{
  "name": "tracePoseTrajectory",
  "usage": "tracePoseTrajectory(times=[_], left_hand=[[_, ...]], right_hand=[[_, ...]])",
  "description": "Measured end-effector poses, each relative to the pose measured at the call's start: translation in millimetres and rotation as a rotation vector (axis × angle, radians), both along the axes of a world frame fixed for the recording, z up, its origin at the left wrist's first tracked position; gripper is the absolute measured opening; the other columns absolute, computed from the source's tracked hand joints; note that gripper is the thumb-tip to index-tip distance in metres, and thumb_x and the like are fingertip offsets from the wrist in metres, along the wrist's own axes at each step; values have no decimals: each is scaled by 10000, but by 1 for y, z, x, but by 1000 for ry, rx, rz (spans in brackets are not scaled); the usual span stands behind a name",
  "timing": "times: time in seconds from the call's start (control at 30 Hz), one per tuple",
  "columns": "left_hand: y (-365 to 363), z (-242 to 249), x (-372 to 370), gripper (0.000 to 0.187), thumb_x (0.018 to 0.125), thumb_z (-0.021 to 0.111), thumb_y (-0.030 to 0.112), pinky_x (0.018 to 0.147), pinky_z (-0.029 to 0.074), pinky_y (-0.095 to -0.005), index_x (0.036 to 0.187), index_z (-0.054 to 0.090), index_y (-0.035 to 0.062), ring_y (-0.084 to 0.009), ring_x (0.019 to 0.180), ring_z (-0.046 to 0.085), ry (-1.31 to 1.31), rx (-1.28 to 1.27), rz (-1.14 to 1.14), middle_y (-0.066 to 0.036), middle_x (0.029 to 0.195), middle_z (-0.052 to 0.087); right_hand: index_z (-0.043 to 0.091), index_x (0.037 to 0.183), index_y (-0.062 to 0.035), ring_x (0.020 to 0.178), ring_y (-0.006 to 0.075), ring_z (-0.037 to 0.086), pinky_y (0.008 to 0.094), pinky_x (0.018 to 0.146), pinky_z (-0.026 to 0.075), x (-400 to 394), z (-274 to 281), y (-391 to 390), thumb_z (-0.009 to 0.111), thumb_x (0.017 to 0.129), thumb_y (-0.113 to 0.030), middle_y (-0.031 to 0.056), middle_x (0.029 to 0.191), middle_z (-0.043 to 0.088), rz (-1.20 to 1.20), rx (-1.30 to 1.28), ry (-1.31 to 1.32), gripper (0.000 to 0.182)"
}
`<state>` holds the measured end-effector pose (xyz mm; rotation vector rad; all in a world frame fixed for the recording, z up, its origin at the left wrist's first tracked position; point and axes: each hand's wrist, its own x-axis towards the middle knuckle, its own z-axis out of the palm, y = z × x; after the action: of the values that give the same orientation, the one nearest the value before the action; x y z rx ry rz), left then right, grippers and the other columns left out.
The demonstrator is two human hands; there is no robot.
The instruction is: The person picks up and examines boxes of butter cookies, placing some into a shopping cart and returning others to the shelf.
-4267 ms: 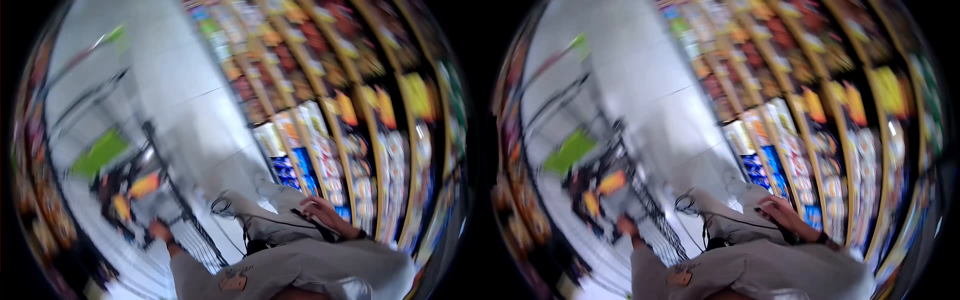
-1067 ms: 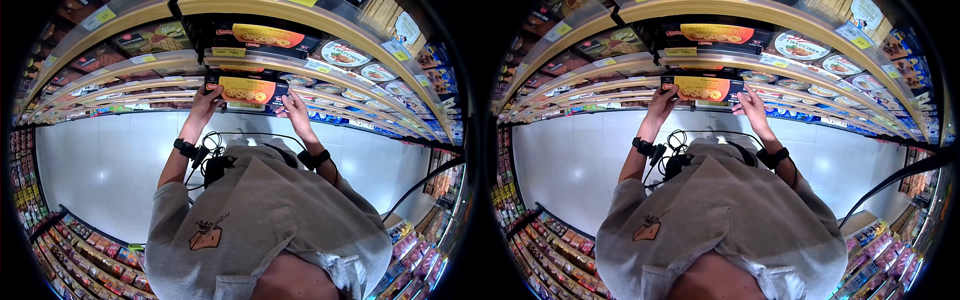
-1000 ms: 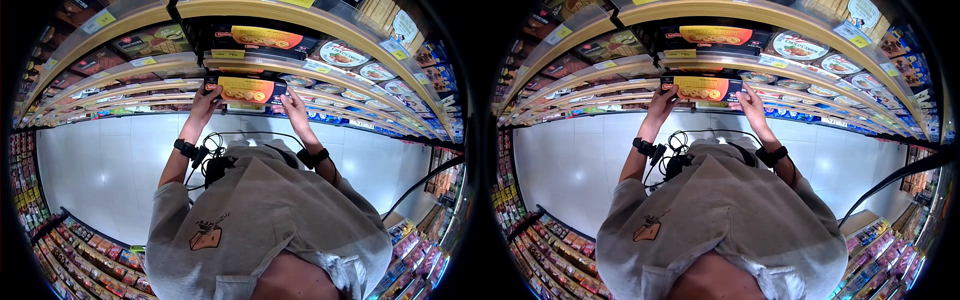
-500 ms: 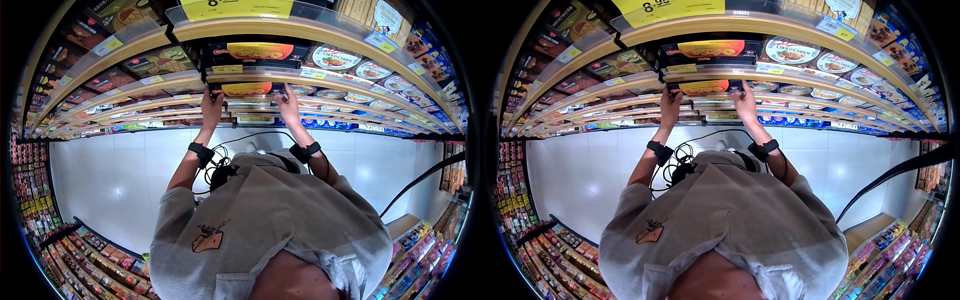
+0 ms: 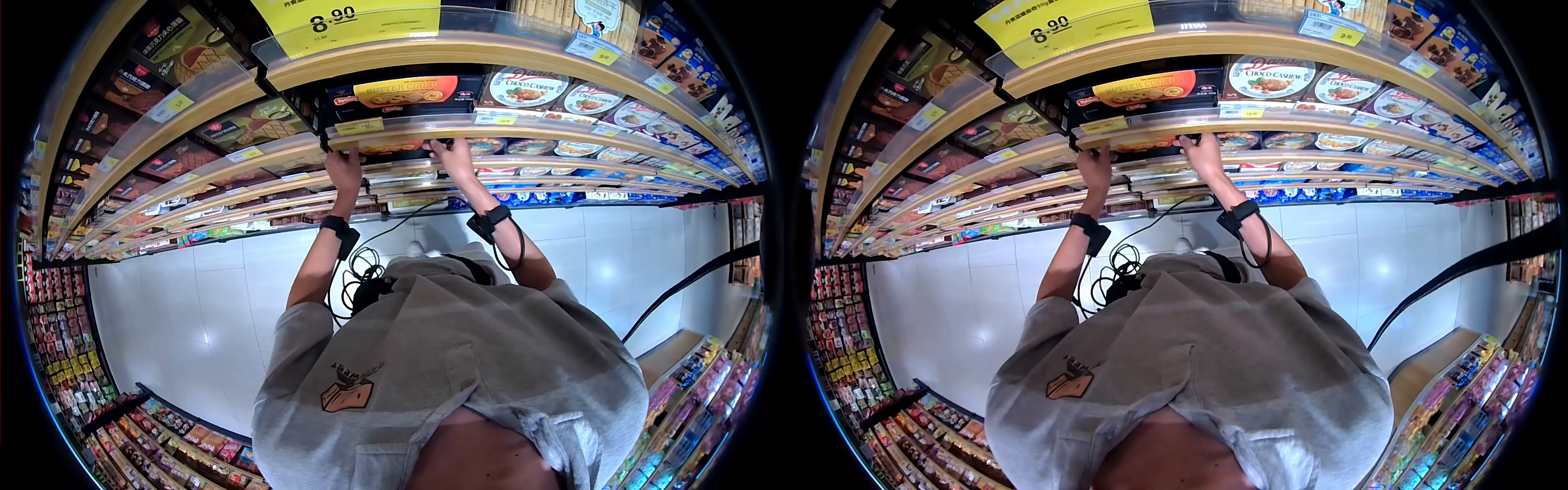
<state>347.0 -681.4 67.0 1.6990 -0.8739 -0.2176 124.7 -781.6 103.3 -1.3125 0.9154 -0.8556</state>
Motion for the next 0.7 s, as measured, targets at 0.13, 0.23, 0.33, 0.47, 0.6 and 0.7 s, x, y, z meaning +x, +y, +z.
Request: tracePoseTrajectory(times=[0.13,0.23,0.33,0.47,0.6,0.7], left_hand=[[-6,7,-5,192,852,668,116,547,506,-344,863,620,-69,-270,586,686,-24,45,-59,-162,619,664],[-9,5,-7,182,853,662,107,554,513,-344,879,632,-71,-280,570,678,-64,18,-43,-170,621,660],[-13,-6,-1,221,850,675,107,566,521,-338,982,613,-59,-279,593,688,-91,65,-56,-158,727,687],[-13,-6,-5,232,848,679,100,577,523,-350,1012,614,-51,-307,707,695,-312,12,-14,-181,794,686],[-11,-6,-10,276,834,676,80,676,514,-345,1066,586,-39,-292,860,671,-249,4,-17,-195,943,659],[2,15,-23,427,819,675,75,750,496,-330,1188,489,-33,-253,882,652,8,12,-87,-179,995,637]], right_hand=[[553,1126,52,884,199,697,268,678,552,6,-10,-9,565,921,-21,107,1009,672,8,-49,32,218],[612,1040,59,788,176,698,281,632,536,12,-15,-15,583,895,-13,108,921,698,2,-63,63,164],[634,1009,52,758,166,695,281,619,533,16,-21,-20,593,892,-29,102,871,705,12,-98,187,149],[636,1017,45,767,169,700,279,616,535,20,-39,-26,588,892,-35,102,875,708,29,-108,128,156],[641,1002,45,760,169,701,276,619,537,21,-35,-25,584,888,-25,96,864,706,26,-44,61,145],[653,949,39,704,174,686,292,612,525,22,-29,-20,609,870,-42,114,851,699,-23,-68,59,121]])
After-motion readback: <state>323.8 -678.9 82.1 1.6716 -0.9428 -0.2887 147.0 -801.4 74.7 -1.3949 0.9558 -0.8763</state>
